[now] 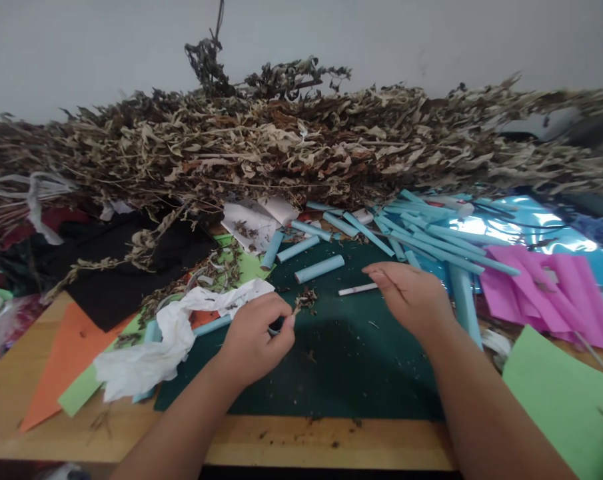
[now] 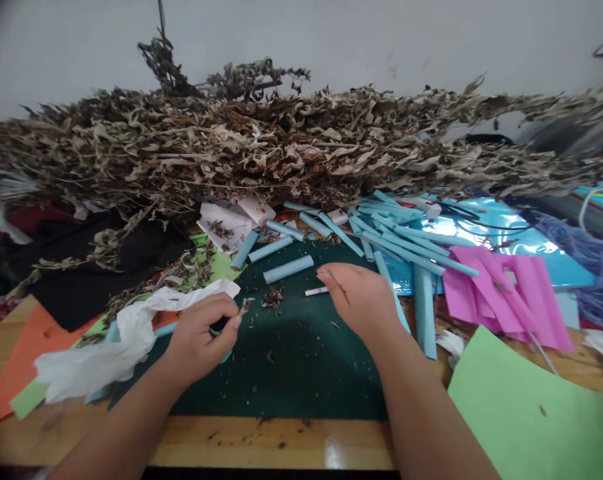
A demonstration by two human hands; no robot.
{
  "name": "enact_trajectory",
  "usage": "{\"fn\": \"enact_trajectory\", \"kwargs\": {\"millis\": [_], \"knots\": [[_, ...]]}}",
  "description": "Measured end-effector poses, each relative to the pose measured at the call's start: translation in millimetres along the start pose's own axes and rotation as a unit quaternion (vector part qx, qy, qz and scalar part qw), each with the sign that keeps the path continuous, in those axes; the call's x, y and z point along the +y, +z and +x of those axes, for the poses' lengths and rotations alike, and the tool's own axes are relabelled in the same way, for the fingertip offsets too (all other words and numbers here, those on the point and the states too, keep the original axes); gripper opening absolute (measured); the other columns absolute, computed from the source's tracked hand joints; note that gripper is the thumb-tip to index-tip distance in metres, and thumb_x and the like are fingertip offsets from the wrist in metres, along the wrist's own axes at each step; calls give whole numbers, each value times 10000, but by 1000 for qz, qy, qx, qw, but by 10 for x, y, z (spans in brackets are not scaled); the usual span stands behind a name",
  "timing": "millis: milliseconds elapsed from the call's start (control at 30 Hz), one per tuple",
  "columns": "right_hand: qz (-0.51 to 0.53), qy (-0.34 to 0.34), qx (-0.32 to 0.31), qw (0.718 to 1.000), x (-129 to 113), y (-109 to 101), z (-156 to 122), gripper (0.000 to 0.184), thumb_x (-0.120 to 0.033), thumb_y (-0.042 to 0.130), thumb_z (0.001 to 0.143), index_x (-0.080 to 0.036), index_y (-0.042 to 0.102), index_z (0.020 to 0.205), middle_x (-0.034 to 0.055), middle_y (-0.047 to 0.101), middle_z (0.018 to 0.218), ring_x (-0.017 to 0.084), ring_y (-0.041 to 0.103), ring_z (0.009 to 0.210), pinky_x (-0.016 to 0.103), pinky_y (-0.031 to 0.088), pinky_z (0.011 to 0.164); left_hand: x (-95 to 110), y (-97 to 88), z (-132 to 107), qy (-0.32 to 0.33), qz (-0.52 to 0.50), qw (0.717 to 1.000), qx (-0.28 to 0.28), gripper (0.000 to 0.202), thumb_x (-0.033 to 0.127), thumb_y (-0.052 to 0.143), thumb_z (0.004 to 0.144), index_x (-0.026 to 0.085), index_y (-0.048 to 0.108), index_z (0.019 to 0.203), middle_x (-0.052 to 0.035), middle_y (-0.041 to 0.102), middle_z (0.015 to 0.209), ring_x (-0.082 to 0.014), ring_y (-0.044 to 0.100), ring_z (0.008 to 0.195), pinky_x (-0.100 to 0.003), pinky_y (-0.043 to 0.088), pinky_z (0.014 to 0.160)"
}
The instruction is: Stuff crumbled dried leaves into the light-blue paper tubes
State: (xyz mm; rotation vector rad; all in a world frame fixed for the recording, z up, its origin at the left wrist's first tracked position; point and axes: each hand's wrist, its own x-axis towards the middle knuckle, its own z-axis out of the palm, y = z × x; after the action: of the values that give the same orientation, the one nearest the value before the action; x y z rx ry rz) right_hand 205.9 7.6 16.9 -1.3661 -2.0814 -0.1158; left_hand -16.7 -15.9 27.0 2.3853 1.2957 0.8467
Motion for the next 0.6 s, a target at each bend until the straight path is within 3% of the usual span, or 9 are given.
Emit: {"fn": "enact_trajectory", "kwargs": {"millis": [67,200,367,467,600], "knots": [[62,15,-30,998,-43,2,0,293,-241,310,853,-174,571,968,40,649,850,163,599,758,247,437,585,-9,15,10,18,5,1000,-18,152,144,410,715,160,470,576,2,474,567,-108,446,558,-221,348,534],[216,-26,-107,970,-282,85,-30,326,-175,305,850,-182,457,1137,34,615,977,127,580,832,215,444,629,-6,34,19,33,14,998,-50,150,158,418,732,163,500,606,-3,506,589,-110,471,577,-222,356,543],[256,-67,-148,953,-365,153,-49,240,-183,362,840,-193,538,1003,25,620,899,122,556,806,226,413,693,-13,15,15,58,37,994,-84,123,186,426,747,172,530,682,-3,549,648,-117,498,621,-235,358,581],[224,-75,-200,951,-373,142,-37,196,-268,435,821,-185,546,959,28,598,821,141,532,750,238,395,630,-4,8,10,71,87,985,-129,113,199,433,744,174,531,693,-6,560,670,-131,508,631,-251,347,573],[156,-104,-241,952,-424,120,-21,154,-251,448,809,-182,573,751,15,525,694,135,480,655,228,331,538,9,12,9,76,140,974,-159,117,209,433,746,176,527,684,-11,562,663,-153,519,641,-267,332,564]]}}
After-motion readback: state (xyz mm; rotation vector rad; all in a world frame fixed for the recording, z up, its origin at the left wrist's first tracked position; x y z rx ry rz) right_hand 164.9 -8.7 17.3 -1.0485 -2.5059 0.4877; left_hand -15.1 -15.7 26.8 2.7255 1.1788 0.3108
